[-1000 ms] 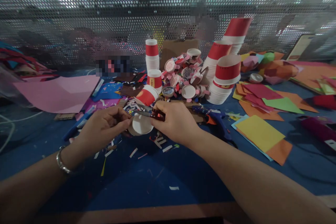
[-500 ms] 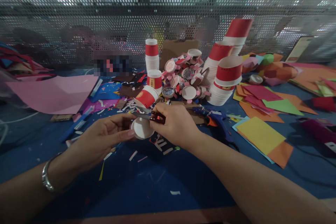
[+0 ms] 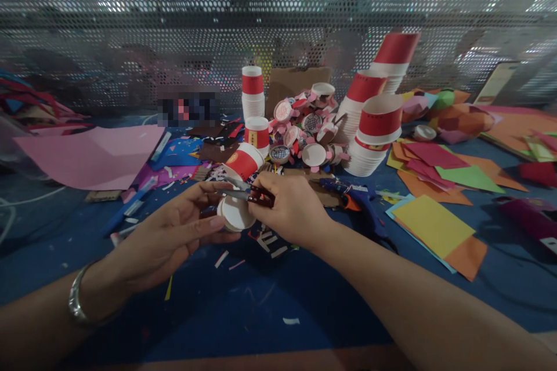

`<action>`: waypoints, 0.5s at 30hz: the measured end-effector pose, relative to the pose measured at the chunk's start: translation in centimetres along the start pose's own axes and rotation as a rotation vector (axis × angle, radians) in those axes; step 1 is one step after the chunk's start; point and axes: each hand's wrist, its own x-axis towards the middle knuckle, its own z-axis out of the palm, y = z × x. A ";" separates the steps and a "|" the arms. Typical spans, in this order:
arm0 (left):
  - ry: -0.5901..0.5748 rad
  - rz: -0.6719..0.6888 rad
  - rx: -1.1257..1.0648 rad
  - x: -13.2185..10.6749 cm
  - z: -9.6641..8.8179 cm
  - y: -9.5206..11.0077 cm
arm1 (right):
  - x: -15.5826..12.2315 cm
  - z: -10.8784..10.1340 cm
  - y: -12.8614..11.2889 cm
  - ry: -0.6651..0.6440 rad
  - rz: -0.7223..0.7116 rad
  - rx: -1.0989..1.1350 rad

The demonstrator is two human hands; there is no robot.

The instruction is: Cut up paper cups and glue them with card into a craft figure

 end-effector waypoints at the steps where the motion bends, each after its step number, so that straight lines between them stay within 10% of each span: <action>1: -0.005 0.005 -0.007 0.0 0.0 0.0 | 0.0 0.0 0.0 0.001 0.005 0.007; 15: 0.047 0.161 0.131 0.3 -0.5 -0.9 | -0.2 0.2 -0.4 0.031 0.050 0.175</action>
